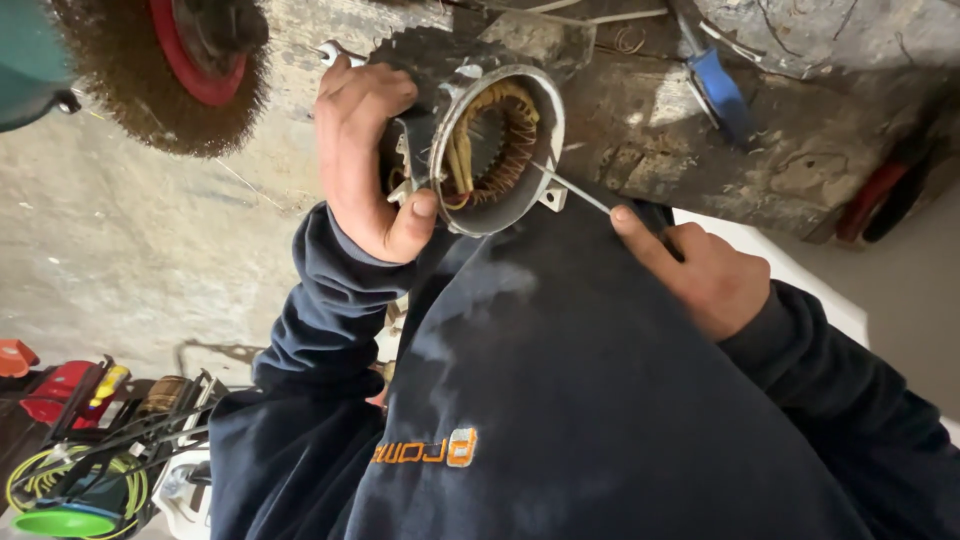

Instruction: The person disassembles a small electric motor at a workbench. They use a screwdriver to pry open the motor housing, remove the end cover, pull out the armature, and handle the copper windings and wires while separating the motor components by hand.

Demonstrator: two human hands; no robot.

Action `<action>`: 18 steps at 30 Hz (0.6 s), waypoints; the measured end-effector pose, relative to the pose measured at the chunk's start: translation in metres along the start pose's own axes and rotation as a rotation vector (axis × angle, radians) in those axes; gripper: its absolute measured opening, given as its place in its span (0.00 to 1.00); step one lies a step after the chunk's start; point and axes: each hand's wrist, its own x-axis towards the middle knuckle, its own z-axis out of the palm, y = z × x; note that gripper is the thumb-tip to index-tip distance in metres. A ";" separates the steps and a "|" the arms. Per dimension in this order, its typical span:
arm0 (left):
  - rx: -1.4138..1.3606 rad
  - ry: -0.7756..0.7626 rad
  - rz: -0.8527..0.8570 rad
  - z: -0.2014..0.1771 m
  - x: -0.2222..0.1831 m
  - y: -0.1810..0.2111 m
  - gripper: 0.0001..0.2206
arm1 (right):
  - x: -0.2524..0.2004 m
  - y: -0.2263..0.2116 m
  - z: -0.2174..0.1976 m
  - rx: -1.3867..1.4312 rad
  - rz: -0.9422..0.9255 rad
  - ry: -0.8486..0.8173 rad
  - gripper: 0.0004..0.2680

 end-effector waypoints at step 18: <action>-0.004 -0.017 -0.016 -0.001 0.001 -0.001 0.28 | -0.002 0.008 0.000 -0.055 -0.033 -0.109 0.28</action>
